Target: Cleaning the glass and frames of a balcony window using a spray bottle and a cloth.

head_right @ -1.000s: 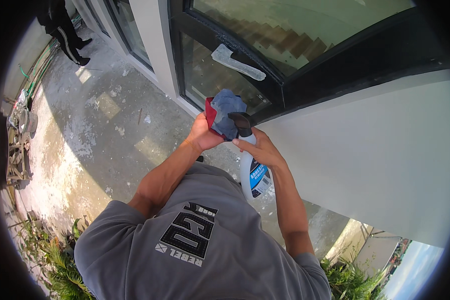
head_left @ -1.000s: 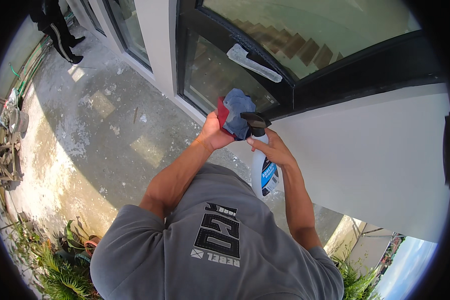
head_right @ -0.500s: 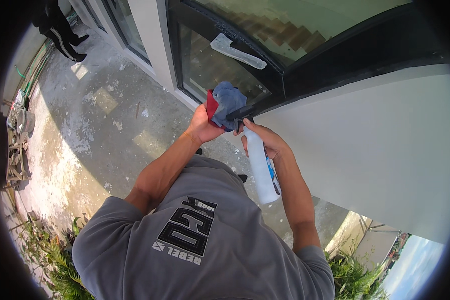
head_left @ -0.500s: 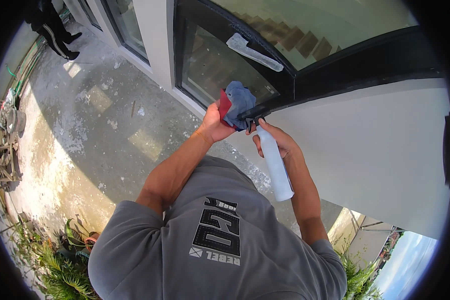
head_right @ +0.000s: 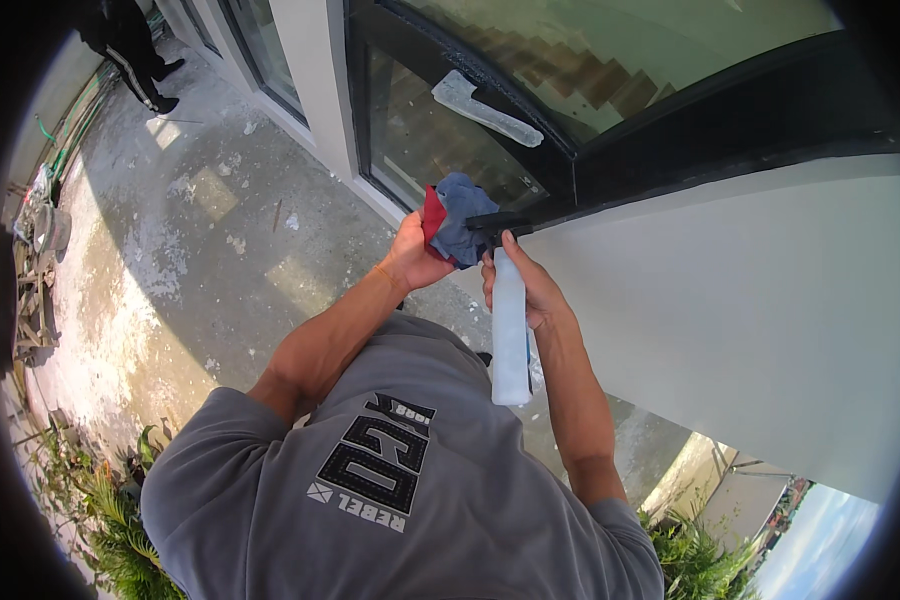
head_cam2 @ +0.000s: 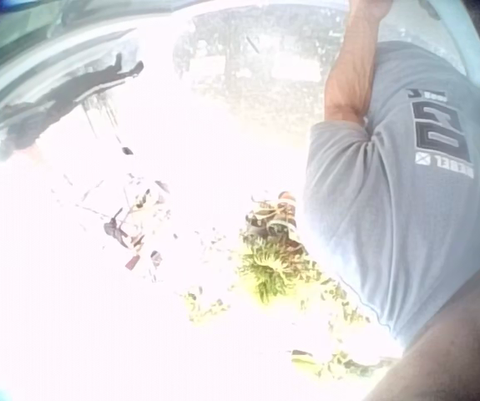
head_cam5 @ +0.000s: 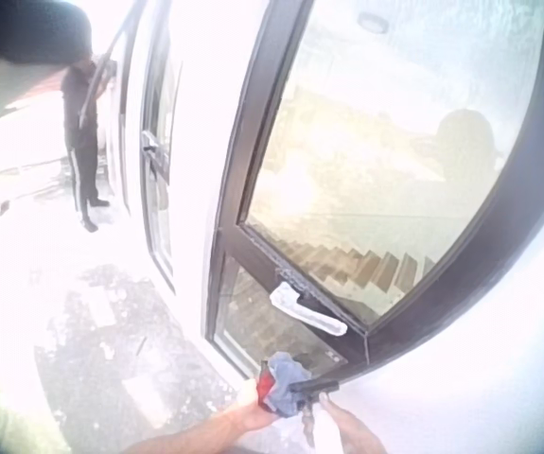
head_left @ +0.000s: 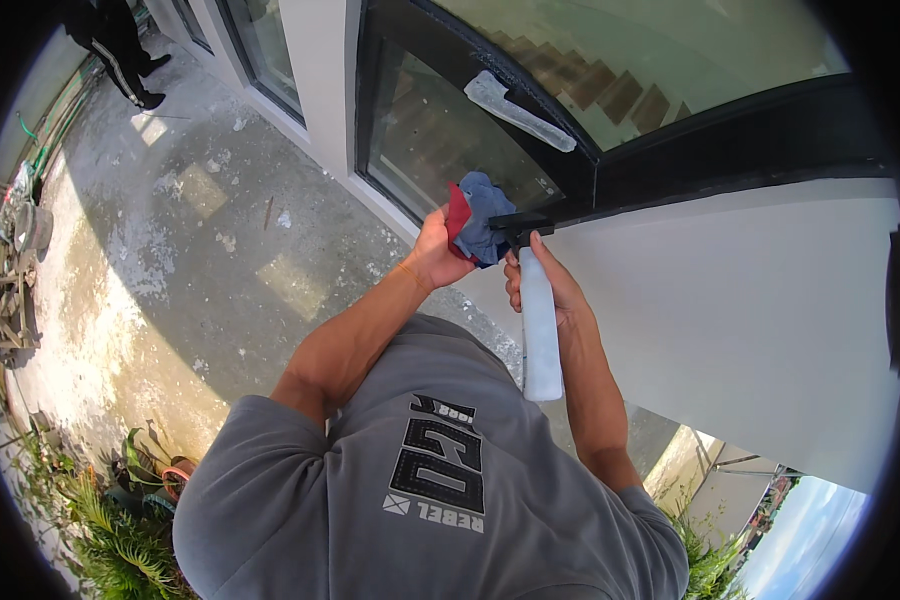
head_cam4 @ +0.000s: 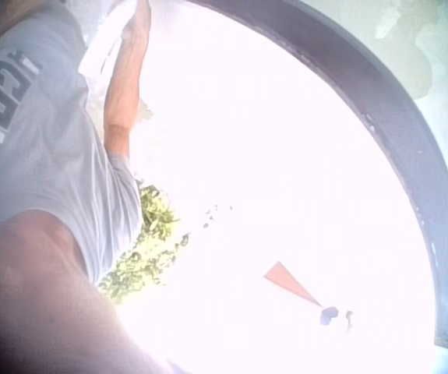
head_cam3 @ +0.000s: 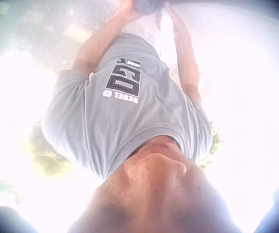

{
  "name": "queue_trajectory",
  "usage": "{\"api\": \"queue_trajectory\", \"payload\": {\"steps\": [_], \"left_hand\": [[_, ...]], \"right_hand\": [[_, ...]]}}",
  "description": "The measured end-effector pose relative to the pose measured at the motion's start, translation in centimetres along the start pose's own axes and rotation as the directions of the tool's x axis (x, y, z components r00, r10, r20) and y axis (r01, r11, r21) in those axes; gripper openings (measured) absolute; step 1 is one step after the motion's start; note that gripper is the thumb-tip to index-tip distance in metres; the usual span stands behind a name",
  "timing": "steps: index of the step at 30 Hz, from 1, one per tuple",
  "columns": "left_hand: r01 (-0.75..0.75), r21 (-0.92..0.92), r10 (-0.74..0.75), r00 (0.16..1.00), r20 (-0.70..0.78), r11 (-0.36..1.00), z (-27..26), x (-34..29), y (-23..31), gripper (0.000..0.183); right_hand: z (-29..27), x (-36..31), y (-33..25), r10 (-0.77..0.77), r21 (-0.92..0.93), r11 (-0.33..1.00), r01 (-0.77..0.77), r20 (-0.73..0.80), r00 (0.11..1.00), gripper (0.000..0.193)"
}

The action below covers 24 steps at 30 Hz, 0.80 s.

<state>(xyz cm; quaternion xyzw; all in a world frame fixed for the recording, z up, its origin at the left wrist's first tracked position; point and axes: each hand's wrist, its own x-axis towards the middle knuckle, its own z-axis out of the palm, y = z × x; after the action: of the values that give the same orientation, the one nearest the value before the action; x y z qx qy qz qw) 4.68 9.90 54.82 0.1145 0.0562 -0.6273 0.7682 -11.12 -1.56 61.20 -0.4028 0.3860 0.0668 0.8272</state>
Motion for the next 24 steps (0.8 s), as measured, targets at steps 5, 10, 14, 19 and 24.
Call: {"api": "queue_trajectory", "payload": {"steps": [5, 10, 14, 19, 24], "left_hand": [[0.002, 0.063, -0.014, 0.981, 0.193, 0.998, -2.0, 1.0, -0.3, 0.047], [0.02, 0.07, -0.03, 0.989, 0.147, 0.997, -0.3, 0.5, -0.5, 0.05], [0.016, 0.116, -0.023, 0.998, 0.059, 0.993, 1.0, -0.2, -0.6, 0.051], [0.043, 0.113, -0.048, 0.998, 0.041, 0.993, 1.5, -0.6, -0.1, 0.051], [-0.02, 0.206, 0.0, 0.995, 0.096, 0.978, 1.8, -0.4, -0.4, 0.051]], "right_hand": [[-0.1, -0.6, 0.1, -0.095, 0.077, 0.993, 0.086, 0.117, 0.989, 0.068], [-1.4, -1.3, -0.2, -0.233, 0.104, 0.972, 0.213, 0.261, 0.937, 0.066], [-1.7, -2.7, -1.5, -0.429, 0.088, 0.903, 0.42, 0.24, 0.871, 0.06], [2.2, -8.3, -3.7, -0.889, -0.45, 0.4, 0.799, 0.022, 0.457, 0.058], [2.2, -10.2, -3.2, -0.99, -0.436, 0.129, 0.891, 0.003, 0.145, 0.038]]}}
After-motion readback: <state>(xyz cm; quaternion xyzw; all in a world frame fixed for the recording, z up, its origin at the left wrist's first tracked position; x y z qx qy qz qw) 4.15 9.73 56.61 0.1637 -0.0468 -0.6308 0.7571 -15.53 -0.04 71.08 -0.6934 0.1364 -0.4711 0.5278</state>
